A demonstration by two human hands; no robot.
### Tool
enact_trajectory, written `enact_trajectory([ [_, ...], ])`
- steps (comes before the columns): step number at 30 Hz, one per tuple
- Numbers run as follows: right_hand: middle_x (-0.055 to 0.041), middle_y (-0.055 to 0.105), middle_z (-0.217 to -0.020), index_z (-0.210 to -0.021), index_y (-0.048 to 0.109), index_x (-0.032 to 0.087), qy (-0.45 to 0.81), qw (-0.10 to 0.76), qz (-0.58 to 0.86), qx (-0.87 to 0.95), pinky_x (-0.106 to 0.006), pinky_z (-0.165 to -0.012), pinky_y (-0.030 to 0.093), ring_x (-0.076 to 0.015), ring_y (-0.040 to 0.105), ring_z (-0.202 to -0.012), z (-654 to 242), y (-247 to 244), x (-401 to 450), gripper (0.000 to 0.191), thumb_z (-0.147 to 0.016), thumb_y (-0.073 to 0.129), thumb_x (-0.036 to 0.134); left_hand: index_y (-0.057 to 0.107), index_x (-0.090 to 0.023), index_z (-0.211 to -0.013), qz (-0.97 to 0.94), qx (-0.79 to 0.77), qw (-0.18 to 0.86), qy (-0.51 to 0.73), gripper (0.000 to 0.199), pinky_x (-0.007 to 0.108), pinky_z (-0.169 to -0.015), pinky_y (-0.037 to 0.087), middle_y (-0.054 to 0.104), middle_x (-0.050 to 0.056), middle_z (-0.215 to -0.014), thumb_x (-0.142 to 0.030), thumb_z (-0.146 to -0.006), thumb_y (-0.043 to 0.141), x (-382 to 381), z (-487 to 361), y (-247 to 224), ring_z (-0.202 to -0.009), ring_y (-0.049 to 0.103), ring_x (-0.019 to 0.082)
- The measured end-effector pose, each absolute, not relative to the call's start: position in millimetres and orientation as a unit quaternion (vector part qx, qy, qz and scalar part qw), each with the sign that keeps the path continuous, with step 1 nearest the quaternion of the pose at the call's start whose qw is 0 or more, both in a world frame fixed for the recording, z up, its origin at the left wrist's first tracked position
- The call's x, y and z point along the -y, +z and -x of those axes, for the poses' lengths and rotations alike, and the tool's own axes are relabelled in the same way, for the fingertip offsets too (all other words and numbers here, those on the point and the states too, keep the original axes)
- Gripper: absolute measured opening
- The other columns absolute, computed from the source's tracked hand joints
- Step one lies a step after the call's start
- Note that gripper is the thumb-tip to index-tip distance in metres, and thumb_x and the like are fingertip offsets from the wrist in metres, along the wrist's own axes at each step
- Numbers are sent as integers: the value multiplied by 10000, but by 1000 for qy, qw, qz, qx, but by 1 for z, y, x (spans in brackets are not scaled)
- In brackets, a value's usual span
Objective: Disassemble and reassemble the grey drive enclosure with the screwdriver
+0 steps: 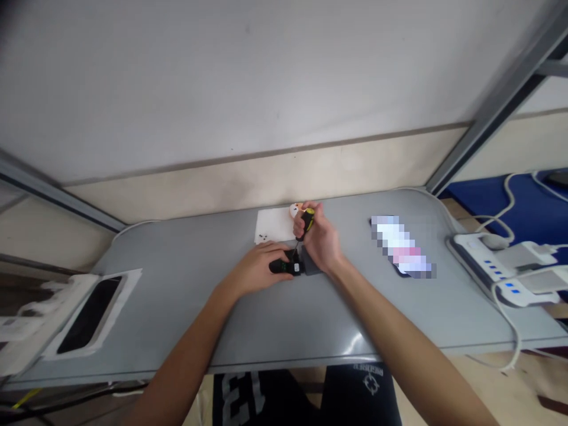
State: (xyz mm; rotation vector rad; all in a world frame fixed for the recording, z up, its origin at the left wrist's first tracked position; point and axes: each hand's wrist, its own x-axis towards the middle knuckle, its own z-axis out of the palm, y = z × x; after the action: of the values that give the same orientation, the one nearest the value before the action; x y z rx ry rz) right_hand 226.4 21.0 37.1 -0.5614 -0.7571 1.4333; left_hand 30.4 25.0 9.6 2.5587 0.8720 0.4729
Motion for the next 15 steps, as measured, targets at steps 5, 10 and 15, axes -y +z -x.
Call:
enact_trajectory([
  [5,1,469,-757,-862,517,261,622,651,235,367,-287,-652,447,-160,461,-678,-229,39,-18,246,-936,663,444,714,-229,-936,-916,-310,189,173,225,419,-1013,494,725,40,-1221,-396,-835,826,-25,-31,7,-1117,656,242],
  [10,-26,506,-814,-869,581,246,639,622,240,385,-334,-712,475,-180,509,-732,-235,37,-21,239,-949,625,466,709,-217,-931,-917,-311,187,167,246,418,-1008,498,724,52,-1218,-401,-828,835,-24,-30,8,-1115,661,247],
  [15,16,364,-710,-924,545,279,642,642,245,340,-310,-618,433,-169,388,-620,-230,40,-19,293,-950,586,568,700,-224,-937,-918,-315,183,155,253,425,-1015,496,723,44,-1223,-410,-829,834,-24,-30,11,-1103,668,249],
])
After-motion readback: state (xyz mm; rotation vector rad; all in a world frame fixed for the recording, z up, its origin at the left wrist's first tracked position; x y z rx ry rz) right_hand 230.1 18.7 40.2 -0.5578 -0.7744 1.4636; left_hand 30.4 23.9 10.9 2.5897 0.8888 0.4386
